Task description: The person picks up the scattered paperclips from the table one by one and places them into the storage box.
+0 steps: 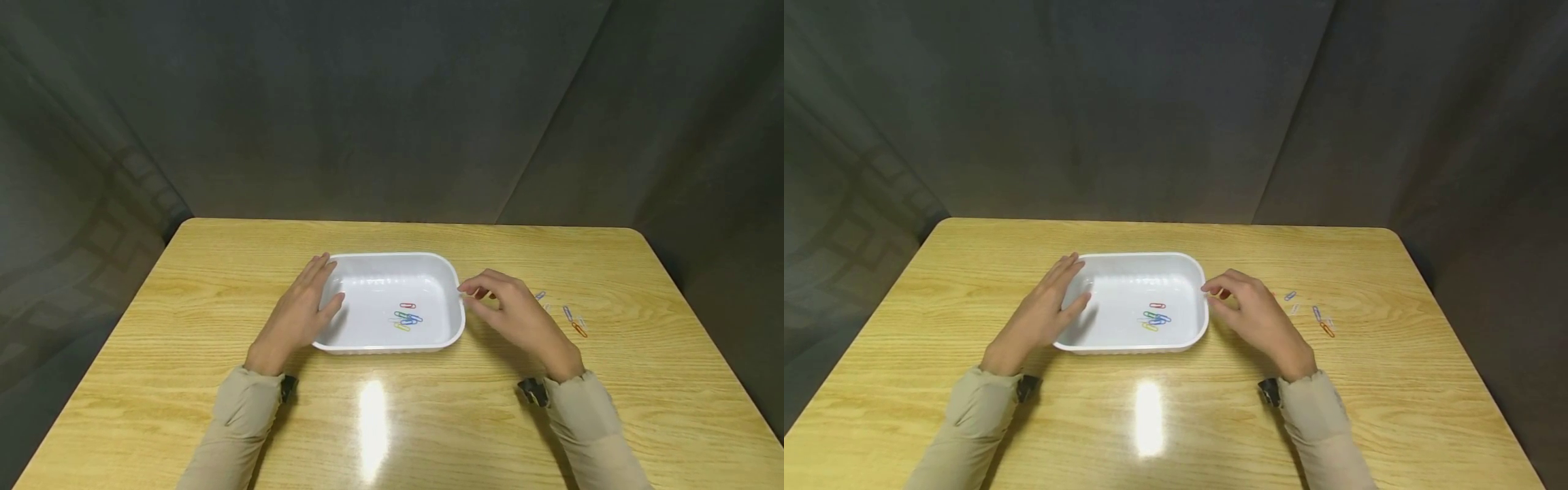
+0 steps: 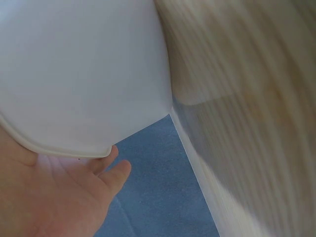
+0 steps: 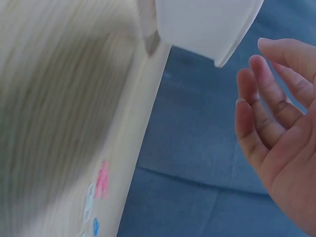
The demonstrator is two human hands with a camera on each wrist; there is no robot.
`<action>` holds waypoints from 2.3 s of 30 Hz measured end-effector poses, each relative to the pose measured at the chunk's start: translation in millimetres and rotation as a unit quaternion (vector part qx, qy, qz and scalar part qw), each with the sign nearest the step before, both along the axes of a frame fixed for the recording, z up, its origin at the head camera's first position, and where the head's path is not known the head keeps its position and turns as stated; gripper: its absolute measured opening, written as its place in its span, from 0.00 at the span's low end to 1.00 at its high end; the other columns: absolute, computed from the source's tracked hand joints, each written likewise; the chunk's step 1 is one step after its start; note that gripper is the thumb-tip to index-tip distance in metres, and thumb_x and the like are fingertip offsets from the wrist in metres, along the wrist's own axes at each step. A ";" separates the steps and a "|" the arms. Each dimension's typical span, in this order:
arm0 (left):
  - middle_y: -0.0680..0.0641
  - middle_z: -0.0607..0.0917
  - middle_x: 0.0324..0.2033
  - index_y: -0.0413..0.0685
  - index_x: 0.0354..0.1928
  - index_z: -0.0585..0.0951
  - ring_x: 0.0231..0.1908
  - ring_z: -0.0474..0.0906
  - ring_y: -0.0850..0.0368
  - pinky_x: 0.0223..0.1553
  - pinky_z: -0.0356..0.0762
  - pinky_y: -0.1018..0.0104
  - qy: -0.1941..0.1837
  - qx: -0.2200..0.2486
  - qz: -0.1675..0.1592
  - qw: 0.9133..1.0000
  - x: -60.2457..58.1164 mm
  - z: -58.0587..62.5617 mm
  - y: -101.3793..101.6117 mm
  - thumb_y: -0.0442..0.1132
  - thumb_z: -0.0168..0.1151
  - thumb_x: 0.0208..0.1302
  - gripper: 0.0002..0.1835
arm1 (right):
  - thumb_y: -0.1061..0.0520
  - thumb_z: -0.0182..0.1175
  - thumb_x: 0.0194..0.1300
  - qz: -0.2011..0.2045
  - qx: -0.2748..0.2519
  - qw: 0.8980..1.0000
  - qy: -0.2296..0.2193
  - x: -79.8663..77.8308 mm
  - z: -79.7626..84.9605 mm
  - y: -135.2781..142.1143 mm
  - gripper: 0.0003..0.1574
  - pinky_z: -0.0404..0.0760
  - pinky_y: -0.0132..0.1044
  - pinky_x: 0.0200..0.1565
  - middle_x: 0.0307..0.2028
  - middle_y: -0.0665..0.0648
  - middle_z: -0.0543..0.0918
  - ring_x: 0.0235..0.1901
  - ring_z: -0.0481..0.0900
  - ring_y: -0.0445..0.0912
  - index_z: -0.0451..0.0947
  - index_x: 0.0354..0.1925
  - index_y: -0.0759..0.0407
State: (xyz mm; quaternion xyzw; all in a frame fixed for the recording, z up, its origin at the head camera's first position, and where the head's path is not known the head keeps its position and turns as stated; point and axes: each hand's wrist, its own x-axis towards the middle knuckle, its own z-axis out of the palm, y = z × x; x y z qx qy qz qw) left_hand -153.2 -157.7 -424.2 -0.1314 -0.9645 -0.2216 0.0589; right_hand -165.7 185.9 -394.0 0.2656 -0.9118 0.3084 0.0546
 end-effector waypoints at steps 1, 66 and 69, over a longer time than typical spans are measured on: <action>0.46 0.51 0.71 0.46 0.69 0.56 0.71 0.45 0.48 0.70 0.51 0.49 -0.001 -0.001 0.000 1.000 0.1 0.0 0.0 0.52 0.48 0.66 0.34 | 0.56 0.60 0.60 0.000 -0.001 1.000 -0.001 0.2 -1.2 2.1 0.10 0.77 0.39 0.38 0.39 0.46 0.82 0.36 0.77 0.40 0.80 0.43 0.52; 0.43 0.53 0.71 0.44 0.69 0.57 0.71 0.46 0.47 0.72 0.45 0.53 0.007 -0.012 -0.004 1.000 -1.8 0.7 1.3 0.53 0.48 0.66 0.34 | 0.59 0.58 0.61 -0.034 0.050 0.988 -0.140 3.4 -30.9 85.5 0.21 0.73 0.57 0.54 0.51 0.63 0.74 0.54 0.71 0.60 0.73 0.53 0.64; 0.43 0.53 0.71 0.44 0.68 0.57 0.71 0.46 0.47 0.72 0.45 0.53 0.008 -0.012 -0.003 1.000 -1.2 0.0 0.9 0.52 0.48 0.66 0.34 | 0.59 0.57 0.62 -0.032 0.053 0.986 -0.158 3.7 -31.4 85.9 0.23 0.72 0.58 0.54 0.52 0.64 0.73 0.55 0.70 0.63 0.72 0.55 0.65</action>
